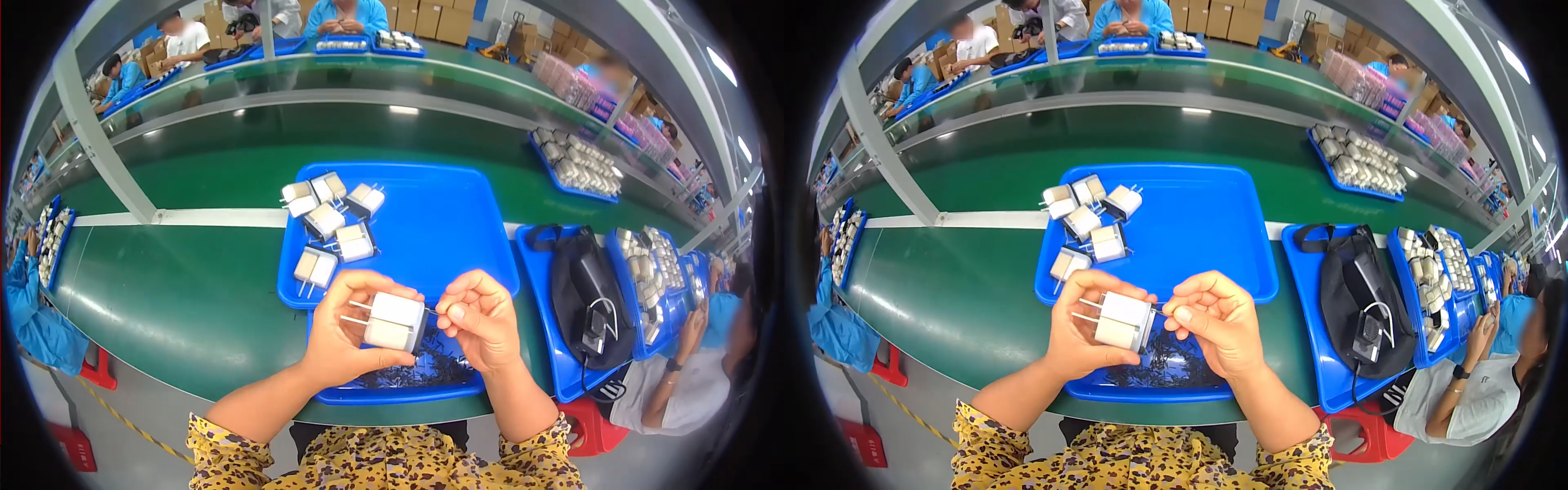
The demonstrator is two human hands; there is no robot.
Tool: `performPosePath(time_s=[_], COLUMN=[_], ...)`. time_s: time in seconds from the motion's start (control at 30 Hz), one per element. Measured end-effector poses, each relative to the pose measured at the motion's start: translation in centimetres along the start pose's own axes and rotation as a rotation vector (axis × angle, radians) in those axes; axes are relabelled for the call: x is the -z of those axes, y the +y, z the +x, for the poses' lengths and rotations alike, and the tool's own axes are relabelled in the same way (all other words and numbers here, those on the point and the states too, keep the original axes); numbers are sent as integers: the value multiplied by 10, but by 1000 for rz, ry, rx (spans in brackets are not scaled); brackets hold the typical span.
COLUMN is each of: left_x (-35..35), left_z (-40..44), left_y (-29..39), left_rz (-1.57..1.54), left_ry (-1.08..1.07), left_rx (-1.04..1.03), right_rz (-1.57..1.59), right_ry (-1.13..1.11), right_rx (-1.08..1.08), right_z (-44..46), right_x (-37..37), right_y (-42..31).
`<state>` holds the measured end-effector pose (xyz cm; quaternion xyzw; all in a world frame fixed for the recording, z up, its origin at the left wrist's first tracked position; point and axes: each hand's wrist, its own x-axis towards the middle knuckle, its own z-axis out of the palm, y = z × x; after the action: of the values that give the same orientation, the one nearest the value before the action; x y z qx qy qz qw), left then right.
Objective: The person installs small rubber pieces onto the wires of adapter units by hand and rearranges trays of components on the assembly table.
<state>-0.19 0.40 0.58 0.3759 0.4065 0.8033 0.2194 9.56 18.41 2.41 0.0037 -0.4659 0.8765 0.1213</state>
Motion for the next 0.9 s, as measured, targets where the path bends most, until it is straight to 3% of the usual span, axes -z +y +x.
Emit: performPosePath(time_s=[0.07,0.33,0.5,0.6,0.67,0.7,0.73,0.8,0.83,0.9], left_x=[3,5,8,11,16,14,16,26,27,24], left_z=[-1,-6,-9,-9,-6,-5,-5,1,0,-1], left_y=[-1,7,4,6,12,14,16,22,23,19], left_rz=[202,80,341,363,500,384,311,276,270,201], left_ry=[-75,92,4,24,86,182,218,232,221,254], left_rx=[20,105,54,41,-80,-59,-41,-47,-53,-16], right_rz=[2,-102,16,-163,-1280,-1379,-1374,-1760,-1739,-1631], right_ry=[0,80,106,58,-282,-380,-381,-452,-464,-500], right_rx=[39,77,-23,34,236,92,84,4,-62,48], right_z=[-2,3,3,4,3,1,-3,-3,-1,-1], right_x=[4,-5,-11,-1,4,7,7,1,-7,-9], right_y=[0,13,11,0,-17,-20,-16,-5,-6,6])
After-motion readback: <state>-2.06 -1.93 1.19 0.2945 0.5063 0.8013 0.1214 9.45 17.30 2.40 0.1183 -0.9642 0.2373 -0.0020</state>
